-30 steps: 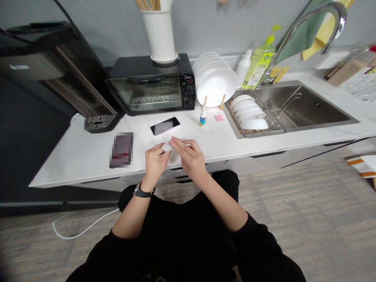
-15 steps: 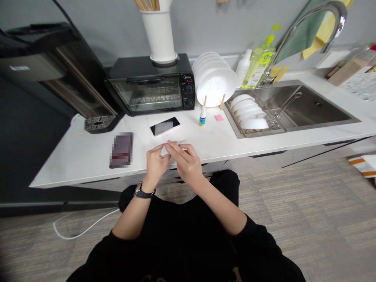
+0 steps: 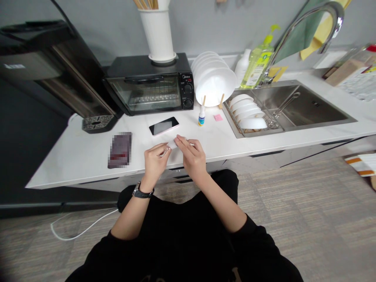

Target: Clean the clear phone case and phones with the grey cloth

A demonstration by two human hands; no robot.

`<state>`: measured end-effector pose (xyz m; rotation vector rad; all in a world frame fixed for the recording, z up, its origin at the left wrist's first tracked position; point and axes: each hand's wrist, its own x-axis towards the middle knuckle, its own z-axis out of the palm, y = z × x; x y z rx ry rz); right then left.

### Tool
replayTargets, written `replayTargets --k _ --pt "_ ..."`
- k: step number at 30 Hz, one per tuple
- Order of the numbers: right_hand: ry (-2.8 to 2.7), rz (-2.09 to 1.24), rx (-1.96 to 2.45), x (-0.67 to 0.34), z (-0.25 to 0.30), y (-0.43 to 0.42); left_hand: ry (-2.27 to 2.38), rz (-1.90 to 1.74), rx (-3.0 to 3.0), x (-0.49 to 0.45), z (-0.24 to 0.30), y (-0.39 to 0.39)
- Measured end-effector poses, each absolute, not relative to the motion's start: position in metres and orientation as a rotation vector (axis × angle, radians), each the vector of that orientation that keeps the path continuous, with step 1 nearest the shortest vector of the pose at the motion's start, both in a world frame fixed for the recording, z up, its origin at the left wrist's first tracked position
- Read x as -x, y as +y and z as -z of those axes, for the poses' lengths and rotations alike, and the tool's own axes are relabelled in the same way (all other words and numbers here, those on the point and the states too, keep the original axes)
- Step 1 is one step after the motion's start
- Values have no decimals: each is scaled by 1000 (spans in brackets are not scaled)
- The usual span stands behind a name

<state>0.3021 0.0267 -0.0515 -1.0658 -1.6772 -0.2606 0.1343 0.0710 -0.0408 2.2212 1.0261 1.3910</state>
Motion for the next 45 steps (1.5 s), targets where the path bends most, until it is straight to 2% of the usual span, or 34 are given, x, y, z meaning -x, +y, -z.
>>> replayTargets --k 7,18,28,45 --pt "-1717 196 1004 -274 43 14 1083 -1401 -2225 -134 44 69" --pt "-1712 264 1036 -310 50 35 1050 -1385 -2187 -134 41 69" --pt "-1734 207 980 -274 46 15 1053 -1433 -2170 -134 46 66" --pt "-1652 297 1058 -294 59 29 1003 -1353 -2242 -132 43 66"
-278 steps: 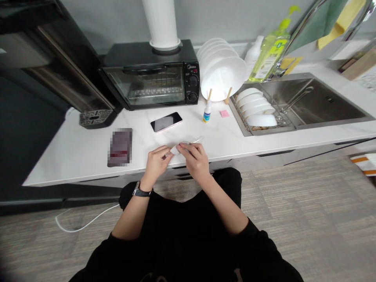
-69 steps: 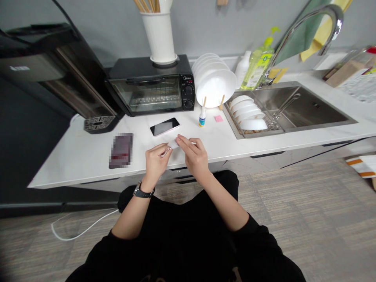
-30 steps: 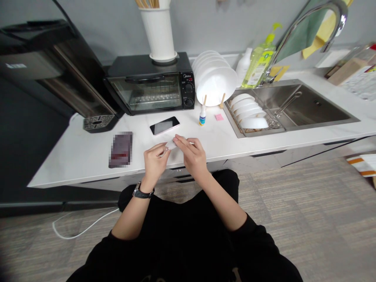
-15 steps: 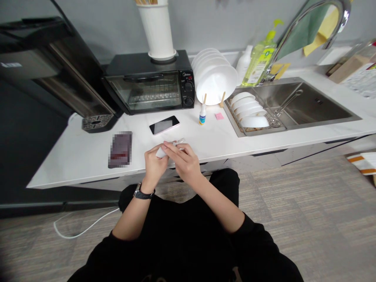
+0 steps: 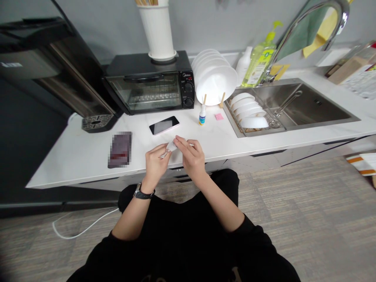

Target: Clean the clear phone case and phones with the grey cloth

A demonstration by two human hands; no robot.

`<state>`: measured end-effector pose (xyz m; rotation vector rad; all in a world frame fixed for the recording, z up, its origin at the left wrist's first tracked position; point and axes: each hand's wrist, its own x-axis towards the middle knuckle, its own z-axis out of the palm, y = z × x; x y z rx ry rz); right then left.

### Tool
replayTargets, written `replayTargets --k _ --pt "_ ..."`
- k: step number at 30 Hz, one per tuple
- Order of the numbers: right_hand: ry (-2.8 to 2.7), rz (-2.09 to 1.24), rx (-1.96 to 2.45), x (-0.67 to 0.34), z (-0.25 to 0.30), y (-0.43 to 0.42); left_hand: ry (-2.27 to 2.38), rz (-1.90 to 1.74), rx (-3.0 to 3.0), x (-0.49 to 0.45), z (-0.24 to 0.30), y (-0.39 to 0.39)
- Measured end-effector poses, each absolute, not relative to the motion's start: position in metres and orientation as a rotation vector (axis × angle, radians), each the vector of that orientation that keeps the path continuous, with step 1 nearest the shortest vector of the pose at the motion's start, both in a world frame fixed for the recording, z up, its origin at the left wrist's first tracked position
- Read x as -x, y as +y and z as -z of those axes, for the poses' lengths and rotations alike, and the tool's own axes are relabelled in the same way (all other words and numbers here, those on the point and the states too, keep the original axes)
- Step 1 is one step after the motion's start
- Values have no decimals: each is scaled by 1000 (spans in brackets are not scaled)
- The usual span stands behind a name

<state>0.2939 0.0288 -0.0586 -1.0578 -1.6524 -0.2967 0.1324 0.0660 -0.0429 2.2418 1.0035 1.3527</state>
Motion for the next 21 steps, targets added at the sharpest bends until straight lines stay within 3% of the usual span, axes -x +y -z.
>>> replayTargets --k 15,21 --pt "-1665 296 961 -306 64 32 994 -1274 -2310 -130 50 69" --pt "-1625 -95 1156 -343 78 39 981 -960 -2448 -114 55 83"
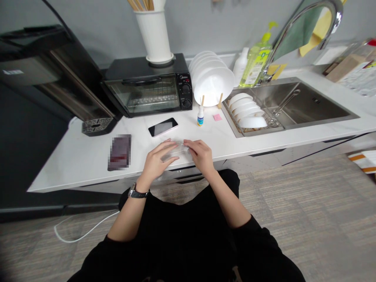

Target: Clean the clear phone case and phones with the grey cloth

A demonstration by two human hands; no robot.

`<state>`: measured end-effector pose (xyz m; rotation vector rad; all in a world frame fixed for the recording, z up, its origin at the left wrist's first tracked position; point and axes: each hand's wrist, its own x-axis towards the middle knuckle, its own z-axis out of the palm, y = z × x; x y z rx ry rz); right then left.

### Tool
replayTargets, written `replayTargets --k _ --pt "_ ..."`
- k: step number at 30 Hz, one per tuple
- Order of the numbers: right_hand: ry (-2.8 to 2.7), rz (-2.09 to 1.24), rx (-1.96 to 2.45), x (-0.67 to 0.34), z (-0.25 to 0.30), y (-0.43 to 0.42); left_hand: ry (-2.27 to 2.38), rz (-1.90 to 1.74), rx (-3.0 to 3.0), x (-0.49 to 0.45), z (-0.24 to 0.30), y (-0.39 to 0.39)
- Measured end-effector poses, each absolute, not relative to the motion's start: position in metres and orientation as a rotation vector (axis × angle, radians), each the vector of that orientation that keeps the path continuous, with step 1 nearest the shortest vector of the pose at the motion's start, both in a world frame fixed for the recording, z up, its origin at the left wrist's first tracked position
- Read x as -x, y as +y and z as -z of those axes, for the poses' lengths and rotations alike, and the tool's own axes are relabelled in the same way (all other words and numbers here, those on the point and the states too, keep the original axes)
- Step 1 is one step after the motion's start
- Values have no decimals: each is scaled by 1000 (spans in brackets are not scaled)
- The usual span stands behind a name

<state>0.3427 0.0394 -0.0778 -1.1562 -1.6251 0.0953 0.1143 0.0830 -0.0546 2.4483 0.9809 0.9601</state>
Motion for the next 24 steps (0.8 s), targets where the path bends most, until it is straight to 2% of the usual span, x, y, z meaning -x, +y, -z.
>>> replayTargets --k 4,7,16,20,24 --pt "-1712 -377 1251 -375 87 49 1126 -604 -2445 -91 64 100" --pt "-1823 -450 1261 -390 87 56 1072 -458 -2504 -83 70 104" --pt "-1581 -100 1353 -380 61 49 1202 -710 -2488 -96 78 97" --pt "-1723 -190 1298 -343 71 52 1238 -723 -2431 -96 77 97" --pt "-1667 -146 1485 -324 87 61 1136 -726 -2370 -90 78 100"
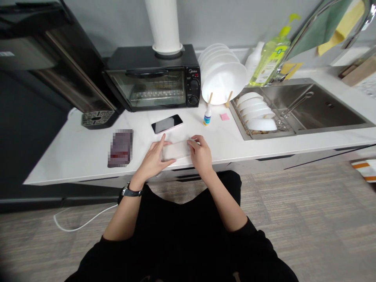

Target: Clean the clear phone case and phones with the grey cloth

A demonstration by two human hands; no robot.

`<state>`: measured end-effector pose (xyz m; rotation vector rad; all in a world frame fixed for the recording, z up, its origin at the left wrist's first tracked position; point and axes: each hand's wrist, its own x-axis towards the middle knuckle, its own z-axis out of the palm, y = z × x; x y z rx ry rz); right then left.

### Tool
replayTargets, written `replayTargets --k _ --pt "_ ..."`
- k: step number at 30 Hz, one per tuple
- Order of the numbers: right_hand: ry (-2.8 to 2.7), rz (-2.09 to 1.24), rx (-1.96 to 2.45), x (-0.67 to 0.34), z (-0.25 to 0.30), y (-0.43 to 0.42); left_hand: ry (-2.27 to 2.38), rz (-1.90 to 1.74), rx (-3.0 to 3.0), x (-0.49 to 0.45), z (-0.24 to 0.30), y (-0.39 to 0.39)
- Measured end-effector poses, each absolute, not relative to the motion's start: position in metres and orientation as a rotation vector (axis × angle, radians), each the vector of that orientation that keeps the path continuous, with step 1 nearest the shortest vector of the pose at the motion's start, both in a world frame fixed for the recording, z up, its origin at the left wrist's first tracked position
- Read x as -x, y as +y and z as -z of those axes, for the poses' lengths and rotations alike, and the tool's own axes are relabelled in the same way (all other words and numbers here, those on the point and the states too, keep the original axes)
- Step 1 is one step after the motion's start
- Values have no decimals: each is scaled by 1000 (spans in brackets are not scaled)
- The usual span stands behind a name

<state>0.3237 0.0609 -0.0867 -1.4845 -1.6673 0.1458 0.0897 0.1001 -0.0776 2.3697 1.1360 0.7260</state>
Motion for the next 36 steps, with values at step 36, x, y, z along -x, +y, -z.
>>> replayTargets --k 36 --pt "-1975 -121 1477 -262 75 65 1193 -707 -2353 -89 80 104"
